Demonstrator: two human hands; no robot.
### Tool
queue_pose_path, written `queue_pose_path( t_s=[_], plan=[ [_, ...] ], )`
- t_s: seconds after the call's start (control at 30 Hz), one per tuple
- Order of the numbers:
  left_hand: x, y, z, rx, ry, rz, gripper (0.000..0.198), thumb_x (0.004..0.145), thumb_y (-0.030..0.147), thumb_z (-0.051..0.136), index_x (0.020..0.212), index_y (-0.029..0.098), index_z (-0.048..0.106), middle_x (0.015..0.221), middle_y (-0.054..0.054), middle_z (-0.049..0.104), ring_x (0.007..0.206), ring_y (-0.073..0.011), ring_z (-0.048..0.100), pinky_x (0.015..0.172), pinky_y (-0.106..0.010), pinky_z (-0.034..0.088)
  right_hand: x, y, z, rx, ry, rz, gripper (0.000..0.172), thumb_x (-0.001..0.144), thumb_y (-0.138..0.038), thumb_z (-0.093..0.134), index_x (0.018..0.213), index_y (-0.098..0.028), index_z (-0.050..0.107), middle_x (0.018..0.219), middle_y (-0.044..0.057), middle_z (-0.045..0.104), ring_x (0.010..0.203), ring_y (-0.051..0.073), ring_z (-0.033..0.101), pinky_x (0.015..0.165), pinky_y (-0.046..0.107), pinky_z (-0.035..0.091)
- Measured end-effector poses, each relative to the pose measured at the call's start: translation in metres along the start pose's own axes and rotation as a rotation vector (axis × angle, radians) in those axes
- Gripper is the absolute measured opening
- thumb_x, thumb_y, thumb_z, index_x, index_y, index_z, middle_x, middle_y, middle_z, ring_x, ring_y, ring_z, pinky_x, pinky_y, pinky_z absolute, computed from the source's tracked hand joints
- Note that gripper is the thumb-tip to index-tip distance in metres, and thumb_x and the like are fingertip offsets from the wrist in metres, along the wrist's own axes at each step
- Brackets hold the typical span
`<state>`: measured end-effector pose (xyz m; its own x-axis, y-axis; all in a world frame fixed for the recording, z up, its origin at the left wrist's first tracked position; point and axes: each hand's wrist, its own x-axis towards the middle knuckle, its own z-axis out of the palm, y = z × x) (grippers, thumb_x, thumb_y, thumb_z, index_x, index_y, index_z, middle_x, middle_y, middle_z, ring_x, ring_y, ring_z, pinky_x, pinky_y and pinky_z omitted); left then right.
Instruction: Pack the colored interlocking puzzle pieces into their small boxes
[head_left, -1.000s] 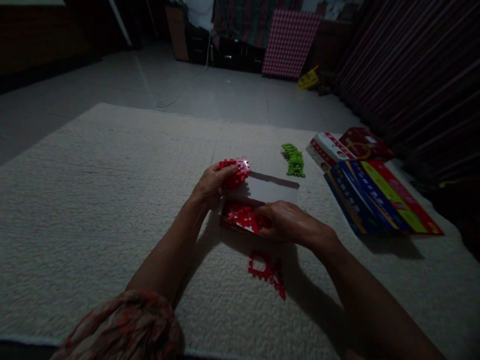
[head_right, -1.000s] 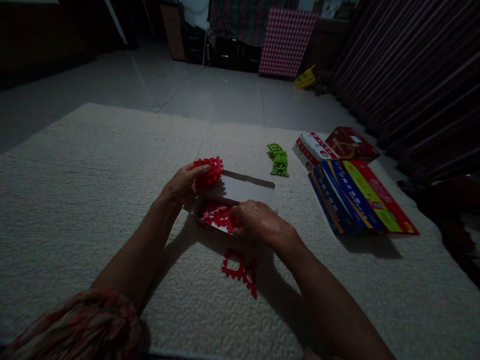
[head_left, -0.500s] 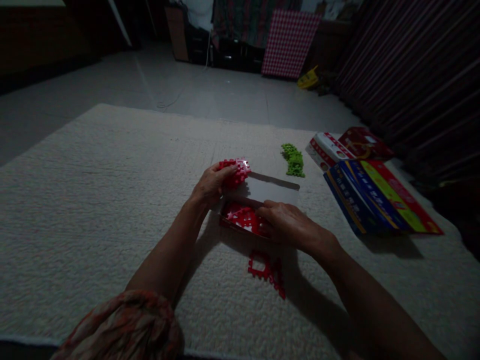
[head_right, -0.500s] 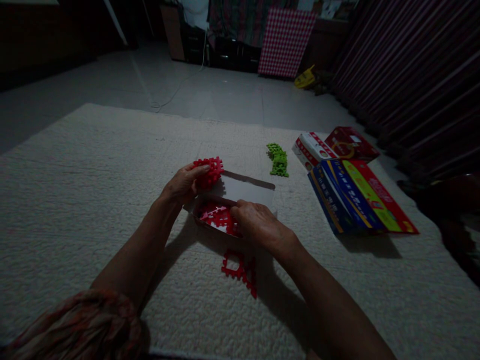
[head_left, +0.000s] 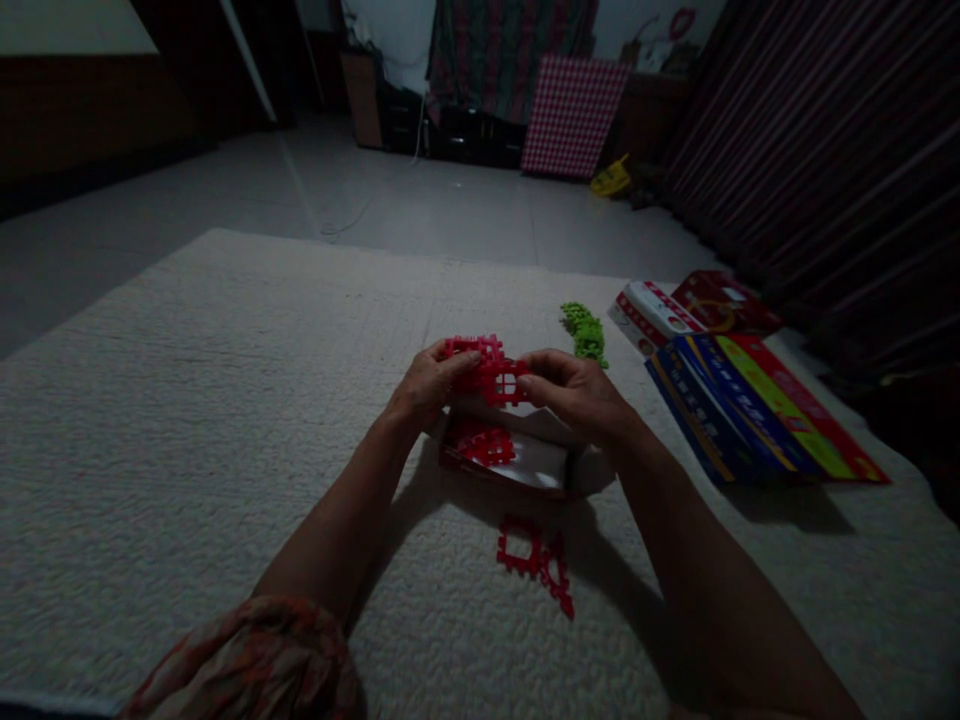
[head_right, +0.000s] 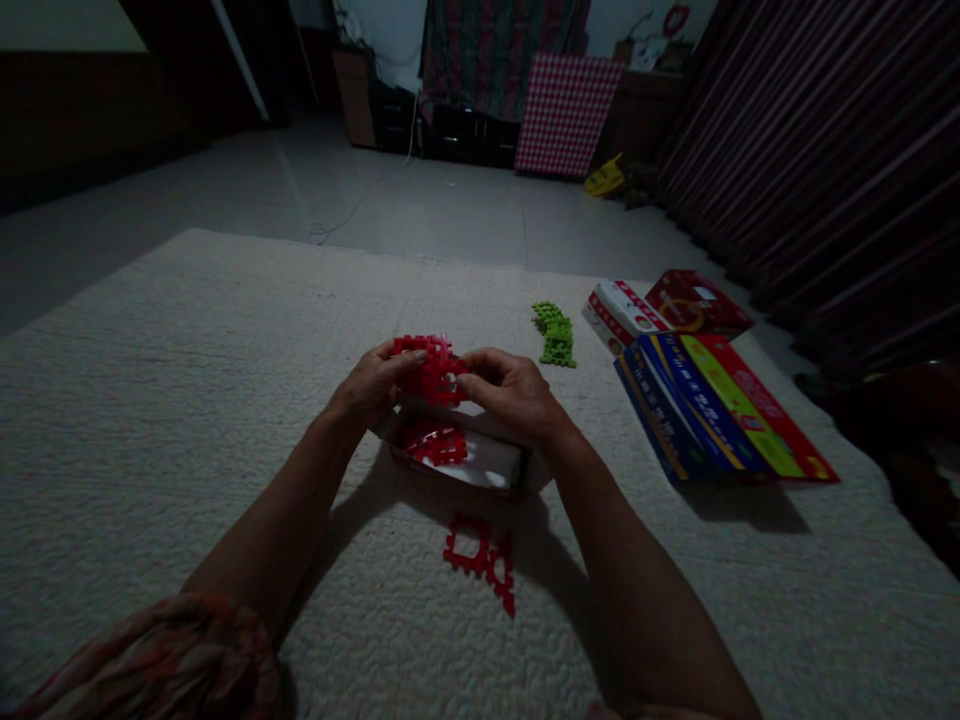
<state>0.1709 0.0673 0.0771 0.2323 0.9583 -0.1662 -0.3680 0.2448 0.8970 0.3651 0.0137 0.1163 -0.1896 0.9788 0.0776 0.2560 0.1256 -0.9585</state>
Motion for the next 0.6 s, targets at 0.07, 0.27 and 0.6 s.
queue_pose_path(
  t_s=[0.07,0.27,0.6],
  plan=[
    [0.000,-0.001,0.001,0.005,-0.004,0.007,0.030,0.068,0.023,0.079,0.094,0.014,0.066,0.082,-0.005,0.072,0.067,-0.0149,0.066,0.066,-0.029,0.055,0.008,0.001,0.006,0.053,0.096,0.045,0.028,0.073,-0.037,0.070,0.091,-0.017,0.063,0.073,-0.002,0.063,0.059,0.009,0.054,0.058,0.025,0.047],
    [0.002,-0.004,0.002,0.042,-0.018,0.056,0.020,0.075,0.024,0.074,0.090,0.014,0.066,0.078,-0.003,0.070,0.066,-0.0122,0.063,0.066,-0.025,0.051,0.018,0.001,0.014,0.014,0.250,0.119,0.031,0.073,-0.033,0.068,0.098,-0.017,0.059,0.061,-0.006,0.057,0.050,0.008,0.051,0.048,0.021,0.041],
    [0.000,-0.004,-0.002,0.227,-0.039,0.121,0.034,0.069,0.040,0.082,0.089,0.015,0.068,0.079,-0.003,0.070,0.067,-0.0124,0.062,0.065,-0.024,0.048,0.027,0.005,0.026,-0.160,0.215,0.066,0.024,0.077,-0.031,0.067,0.097,-0.018,0.063,0.066,-0.002,0.063,0.056,0.012,0.057,0.054,0.024,0.044]
  ],
)
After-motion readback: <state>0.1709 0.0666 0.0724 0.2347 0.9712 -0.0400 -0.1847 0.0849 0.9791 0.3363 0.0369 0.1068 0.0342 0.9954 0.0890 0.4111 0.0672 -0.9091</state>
